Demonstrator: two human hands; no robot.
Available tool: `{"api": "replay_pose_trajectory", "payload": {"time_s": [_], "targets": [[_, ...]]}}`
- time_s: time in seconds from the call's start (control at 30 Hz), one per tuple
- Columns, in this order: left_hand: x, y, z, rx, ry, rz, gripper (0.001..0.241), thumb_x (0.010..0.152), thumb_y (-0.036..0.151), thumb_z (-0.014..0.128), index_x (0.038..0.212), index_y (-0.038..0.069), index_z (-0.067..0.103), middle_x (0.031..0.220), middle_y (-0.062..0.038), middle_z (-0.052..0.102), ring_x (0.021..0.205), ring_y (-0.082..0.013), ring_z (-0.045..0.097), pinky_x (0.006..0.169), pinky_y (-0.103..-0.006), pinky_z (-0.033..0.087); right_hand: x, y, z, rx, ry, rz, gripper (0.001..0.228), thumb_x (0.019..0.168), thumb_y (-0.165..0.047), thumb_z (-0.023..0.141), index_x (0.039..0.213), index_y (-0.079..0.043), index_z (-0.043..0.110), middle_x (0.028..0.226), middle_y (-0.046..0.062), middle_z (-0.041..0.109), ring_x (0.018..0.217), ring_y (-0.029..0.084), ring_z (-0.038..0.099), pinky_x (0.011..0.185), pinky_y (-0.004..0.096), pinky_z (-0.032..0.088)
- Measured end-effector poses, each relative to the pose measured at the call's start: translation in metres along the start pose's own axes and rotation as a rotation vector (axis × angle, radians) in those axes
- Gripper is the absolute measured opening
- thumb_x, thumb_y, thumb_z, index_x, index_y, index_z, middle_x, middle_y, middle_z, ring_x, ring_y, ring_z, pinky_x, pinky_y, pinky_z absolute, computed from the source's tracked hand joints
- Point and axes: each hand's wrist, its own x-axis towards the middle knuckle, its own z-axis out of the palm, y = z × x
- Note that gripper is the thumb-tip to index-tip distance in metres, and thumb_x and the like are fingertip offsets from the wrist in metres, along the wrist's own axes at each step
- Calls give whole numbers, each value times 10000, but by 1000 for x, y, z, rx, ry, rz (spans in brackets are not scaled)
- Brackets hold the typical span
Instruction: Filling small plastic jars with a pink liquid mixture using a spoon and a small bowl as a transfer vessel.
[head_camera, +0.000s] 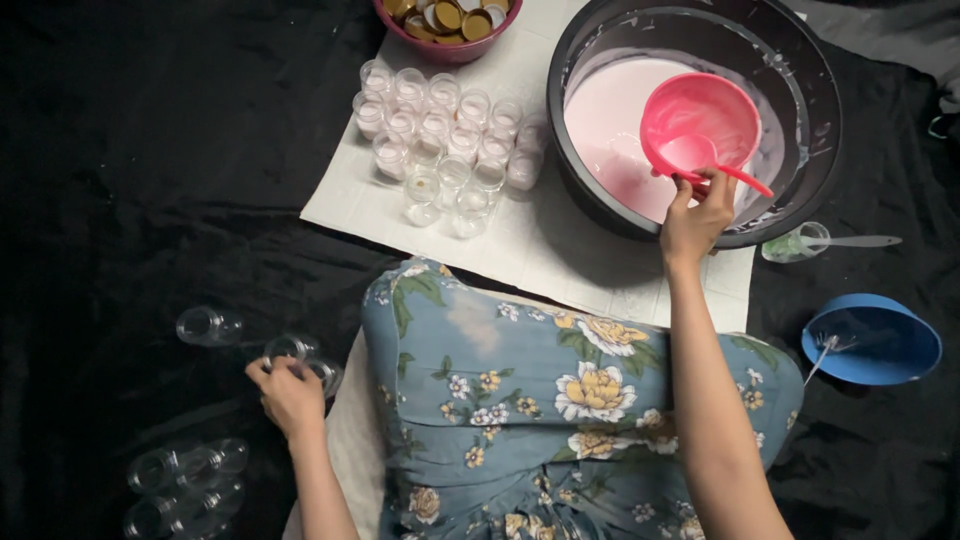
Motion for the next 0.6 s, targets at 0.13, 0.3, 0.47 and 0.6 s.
{"api": "replay_pose_trajectory", "payload": {"time_s": [0.13,0.3,0.47,0.6], "targets": [[13,62,-55,-130,133,91,142,828,27,766,953,-6,708,1318,-154,505,1012,-496,680,812,-572,603,1,-2,0,4,1,-9,286,889,68,845,1006,-22,600,995,187,587,760,476,711,688,430,652],[83,133,-52,-414,389,433,179,736,-71,812,866,-47,691,1147,-200,513,1099,-433,599,896,-451,574,0,12,2,1,-24,14,295,904,33,862,1023,-57,608,1019,138,583,776,402,736,694,383,659],[165,195,39,-435,259,374,101,767,-47,771,820,-59,686,1077,-209,541,985,-430,640,864,-454,573,2,-6,-1,-12,19,4,296,881,66,846,1015,-33,601,1018,176,591,767,457,720,700,410,650],[198,223,93,-368,54,198,83,867,-26,677,888,-69,744,1395,-404,420,968,-540,688,910,-575,579,5,-21,-6,-33,7,7,299,878,71,834,1020,-28,589,1015,186,595,773,460,723,698,426,644]]}}
